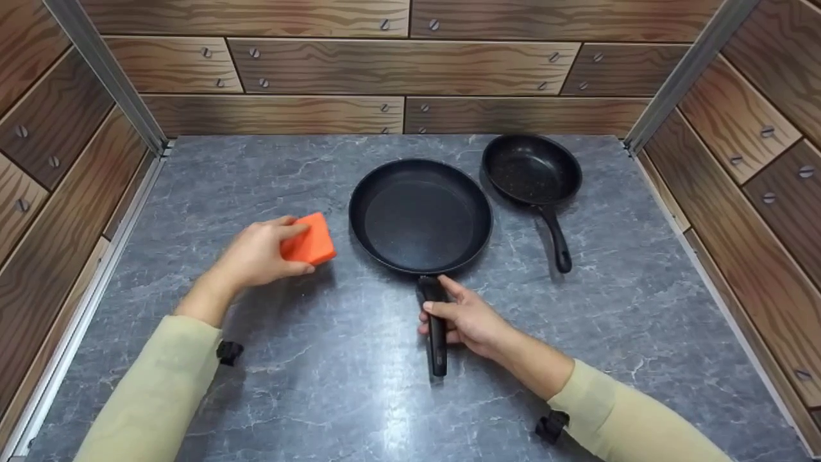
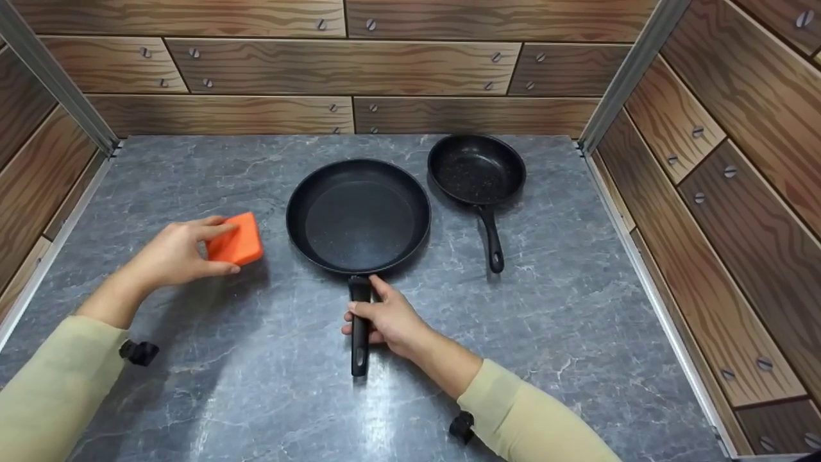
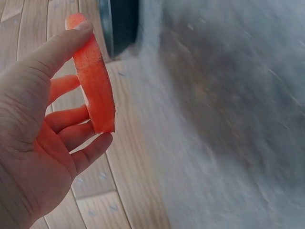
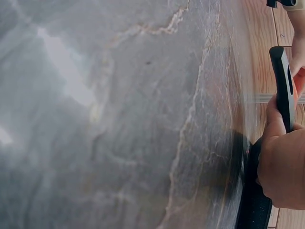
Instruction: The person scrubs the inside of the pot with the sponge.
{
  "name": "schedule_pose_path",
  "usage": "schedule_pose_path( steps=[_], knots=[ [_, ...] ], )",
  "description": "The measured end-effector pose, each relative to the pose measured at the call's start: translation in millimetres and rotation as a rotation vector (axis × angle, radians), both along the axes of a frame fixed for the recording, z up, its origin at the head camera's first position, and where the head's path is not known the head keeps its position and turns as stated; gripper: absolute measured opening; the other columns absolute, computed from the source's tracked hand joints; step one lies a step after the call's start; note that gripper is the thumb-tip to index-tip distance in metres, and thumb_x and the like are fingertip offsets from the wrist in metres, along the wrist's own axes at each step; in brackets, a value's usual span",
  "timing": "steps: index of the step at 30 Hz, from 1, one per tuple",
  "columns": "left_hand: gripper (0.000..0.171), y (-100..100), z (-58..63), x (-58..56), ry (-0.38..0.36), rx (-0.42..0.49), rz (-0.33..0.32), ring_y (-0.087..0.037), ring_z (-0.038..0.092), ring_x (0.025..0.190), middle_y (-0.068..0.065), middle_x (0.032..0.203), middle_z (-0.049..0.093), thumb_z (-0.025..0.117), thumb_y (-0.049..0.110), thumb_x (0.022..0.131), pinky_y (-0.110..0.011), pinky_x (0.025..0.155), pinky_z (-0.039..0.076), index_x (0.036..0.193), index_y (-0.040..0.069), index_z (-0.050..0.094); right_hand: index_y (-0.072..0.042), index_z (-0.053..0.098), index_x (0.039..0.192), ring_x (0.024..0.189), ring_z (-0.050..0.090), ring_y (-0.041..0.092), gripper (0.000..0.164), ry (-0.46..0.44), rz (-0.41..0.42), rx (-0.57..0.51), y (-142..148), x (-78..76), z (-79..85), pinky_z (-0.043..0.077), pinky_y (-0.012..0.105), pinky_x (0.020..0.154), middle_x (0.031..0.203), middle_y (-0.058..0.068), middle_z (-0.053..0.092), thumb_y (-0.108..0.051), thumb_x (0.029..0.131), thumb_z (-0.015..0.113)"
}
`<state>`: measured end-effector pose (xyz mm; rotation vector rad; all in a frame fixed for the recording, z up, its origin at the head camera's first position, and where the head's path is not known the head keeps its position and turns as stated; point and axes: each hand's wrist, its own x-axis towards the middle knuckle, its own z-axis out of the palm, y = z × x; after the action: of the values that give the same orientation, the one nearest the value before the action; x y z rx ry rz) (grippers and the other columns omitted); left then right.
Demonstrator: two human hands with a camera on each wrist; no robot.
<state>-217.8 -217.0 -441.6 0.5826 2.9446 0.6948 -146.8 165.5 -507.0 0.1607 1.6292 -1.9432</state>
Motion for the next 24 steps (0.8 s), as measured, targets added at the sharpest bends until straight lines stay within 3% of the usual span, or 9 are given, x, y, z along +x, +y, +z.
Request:
schedule_pose_path(
  steps=[7,13,19,24],
  knots=[
    [0.079,33,11.2,-12.2,0.034,-0.034,-0.063,-0.049,0.057,0.133,-0.026,0.152,0.054,0.091,0.041,0.081,-0.06,0.11,0.044,0.148,0.009,0.064,-0.015,0.002,0.172,0.085,0.078,0.025,0.094,-0.002,0.0,0.007,-1,1.0,1.9,0.063,0.046,0.082,0.103,0.017,0.072,-0.009,0.104,0.066],
    [0.078,65,19.7,-23.5,0.013,-0.072,-0.113,-0.046,0.058,0.133,-0.022,0.154,0.054,0.089,0.044,0.082,-0.057,0.111,0.045,0.15,0.015,0.063,-0.015,0.004,0.172,0.086,0.078,0.025,0.093,-0.004,-0.009,0.009,-1,0.3,1.1,0.063,0.046,0.082,0.102,0.016,0.072,-0.01,0.104,0.066],
    [0.077,94,18.1,-37.2,-0.025,-0.11,-0.15,-0.044,0.058,0.132,-0.019,0.156,0.054,0.09,0.046,0.083,-0.054,0.111,0.045,0.149,0.017,0.064,-0.015,0.004,0.172,0.085,0.078,0.025,0.094,-0.008,-0.012,0.007,0,0.0,-1.0,0.064,0.045,0.08,0.102,0.016,0.073,-0.01,0.103,0.067],
    [0.074,111,10.1,-45.9,-0.045,-0.121,-0.185,-0.042,0.06,0.129,-0.019,0.152,0.058,0.09,0.046,0.083,-0.052,0.108,0.047,0.147,0.016,0.067,-0.015,0.004,0.172,0.085,0.078,0.025,0.094,-0.008,-0.008,0.0,-1,-0.5,-1.9,0.063,0.045,0.08,0.102,0.016,0.073,-0.01,0.103,0.067]
  ],
)
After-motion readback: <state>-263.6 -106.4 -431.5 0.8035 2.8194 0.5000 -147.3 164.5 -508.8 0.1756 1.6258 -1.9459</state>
